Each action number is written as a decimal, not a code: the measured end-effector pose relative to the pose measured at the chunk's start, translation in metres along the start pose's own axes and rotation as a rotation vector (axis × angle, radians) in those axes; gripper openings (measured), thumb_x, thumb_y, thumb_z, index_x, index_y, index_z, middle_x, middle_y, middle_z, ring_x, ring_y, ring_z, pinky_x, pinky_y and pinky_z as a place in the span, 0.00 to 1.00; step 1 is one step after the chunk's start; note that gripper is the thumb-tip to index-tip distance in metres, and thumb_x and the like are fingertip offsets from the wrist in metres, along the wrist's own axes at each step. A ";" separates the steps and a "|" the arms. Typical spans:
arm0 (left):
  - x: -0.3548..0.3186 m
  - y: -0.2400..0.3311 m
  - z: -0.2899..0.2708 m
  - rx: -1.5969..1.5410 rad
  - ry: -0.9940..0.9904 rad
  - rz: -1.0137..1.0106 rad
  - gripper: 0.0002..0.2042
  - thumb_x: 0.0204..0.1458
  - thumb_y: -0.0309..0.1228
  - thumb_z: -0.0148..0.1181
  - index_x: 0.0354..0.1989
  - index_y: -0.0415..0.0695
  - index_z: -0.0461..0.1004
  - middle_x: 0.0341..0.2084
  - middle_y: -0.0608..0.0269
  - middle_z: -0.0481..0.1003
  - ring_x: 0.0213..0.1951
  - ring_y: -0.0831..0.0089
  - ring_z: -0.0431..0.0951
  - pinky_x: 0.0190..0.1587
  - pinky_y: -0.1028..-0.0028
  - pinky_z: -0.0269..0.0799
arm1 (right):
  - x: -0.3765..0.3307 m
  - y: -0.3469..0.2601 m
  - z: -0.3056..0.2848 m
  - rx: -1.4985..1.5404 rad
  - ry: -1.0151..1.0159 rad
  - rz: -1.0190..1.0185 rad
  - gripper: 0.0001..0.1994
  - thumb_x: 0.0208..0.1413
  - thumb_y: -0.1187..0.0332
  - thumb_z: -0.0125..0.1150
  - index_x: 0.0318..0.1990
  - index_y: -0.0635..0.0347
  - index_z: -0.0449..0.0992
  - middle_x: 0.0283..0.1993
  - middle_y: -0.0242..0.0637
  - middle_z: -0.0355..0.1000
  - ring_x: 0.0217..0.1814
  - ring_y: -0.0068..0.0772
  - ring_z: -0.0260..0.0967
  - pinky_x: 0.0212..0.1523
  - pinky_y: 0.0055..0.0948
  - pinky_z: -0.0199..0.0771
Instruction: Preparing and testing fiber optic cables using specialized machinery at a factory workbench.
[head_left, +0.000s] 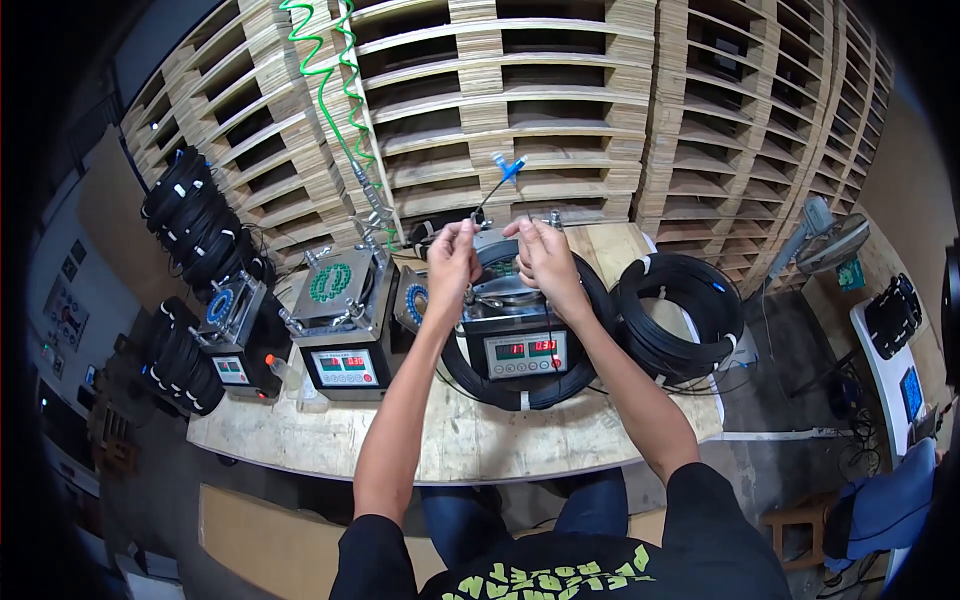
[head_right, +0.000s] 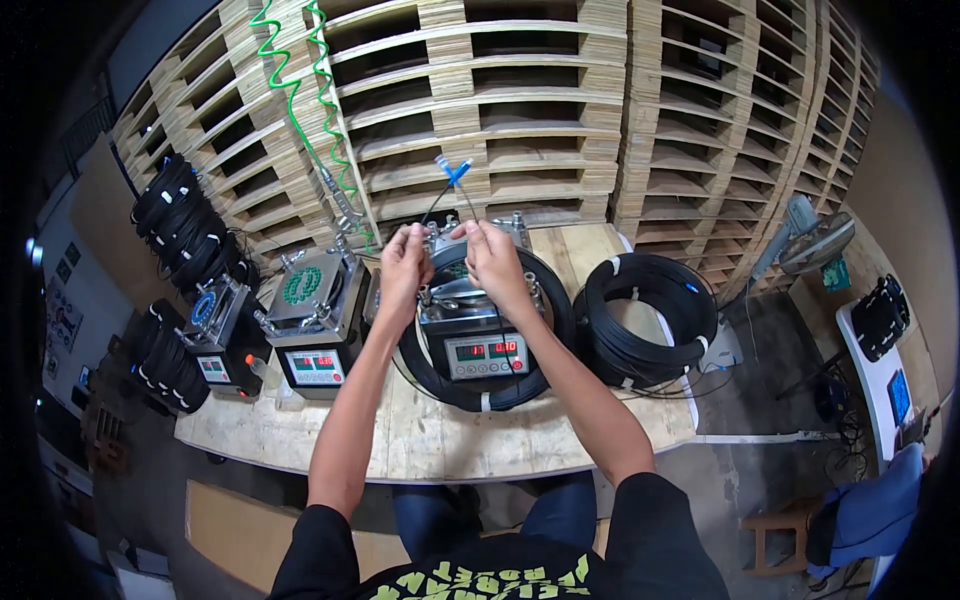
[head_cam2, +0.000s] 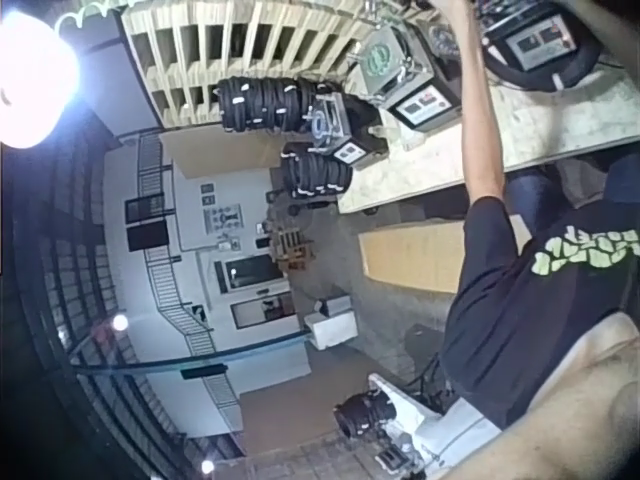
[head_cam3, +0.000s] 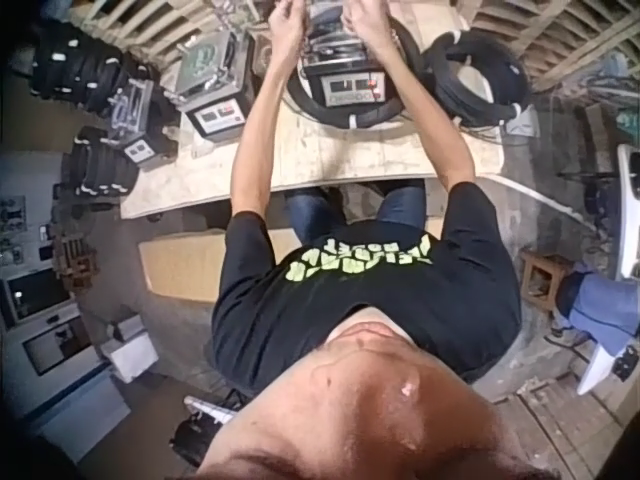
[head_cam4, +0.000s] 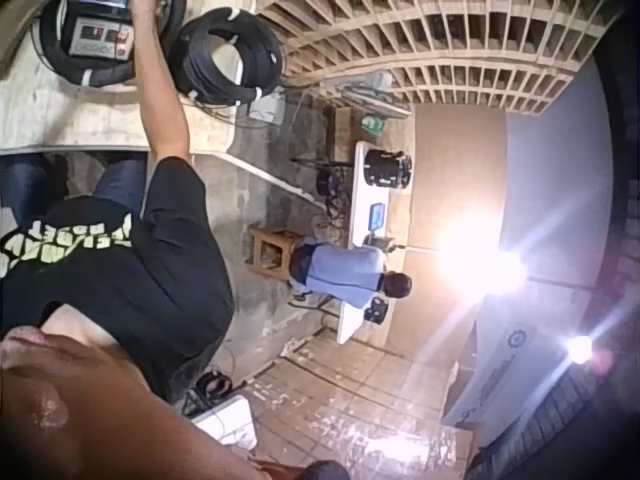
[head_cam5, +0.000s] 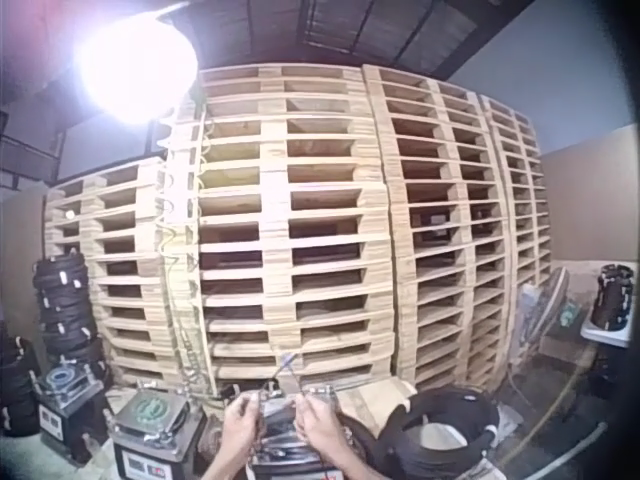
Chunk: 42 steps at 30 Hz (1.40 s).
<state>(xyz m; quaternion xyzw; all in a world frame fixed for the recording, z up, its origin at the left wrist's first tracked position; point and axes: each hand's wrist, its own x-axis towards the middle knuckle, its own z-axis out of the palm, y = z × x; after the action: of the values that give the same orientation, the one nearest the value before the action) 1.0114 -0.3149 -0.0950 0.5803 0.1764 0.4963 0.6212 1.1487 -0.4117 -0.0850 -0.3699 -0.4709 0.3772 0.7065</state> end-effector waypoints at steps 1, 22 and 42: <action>0.004 -0.006 0.005 0.000 -0.017 -0.007 0.12 0.68 0.40 0.51 0.39 0.44 0.70 0.14 0.77 0.58 0.15 0.87 0.56 0.19 0.81 0.53 | 0.014 0.015 -0.007 -0.087 0.034 -0.032 0.18 0.73 0.57 0.45 0.43 0.64 0.73 0.16 0.19 0.49 0.13 0.11 0.43 0.13 0.18 0.42; 0.019 0.026 0.060 -0.046 -0.053 0.035 0.10 0.68 0.40 0.51 0.45 0.47 0.63 0.13 0.76 0.58 0.13 0.87 0.53 0.14 0.82 0.46 | 0.028 -0.028 -0.004 -0.145 0.061 -0.145 0.20 0.72 0.57 0.47 0.57 0.63 0.75 0.34 0.24 0.69 0.35 0.14 0.63 0.35 0.17 0.65; -0.051 0.114 0.073 0.321 -0.235 0.315 0.15 0.59 0.31 0.63 0.51 0.36 0.78 0.36 0.67 0.72 0.33 0.84 0.70 0.36 0.81 0.69 | -0.066 -0.069 0.024 0.110 -0.031 -0.115 0.17 0.73 0.55 0.45 0.38 0.60 0.69 0.24 0.26 0.61 0.22 0.18 0.60 0.22 0.21 0.59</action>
<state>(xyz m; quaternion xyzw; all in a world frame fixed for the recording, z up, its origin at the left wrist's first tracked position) 0.9995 -0.4155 0.0078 0.7453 0.0870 0.4818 0.4526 1.1210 -0.4959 -0.0435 -0.2970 -0.4808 0.3669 0.7390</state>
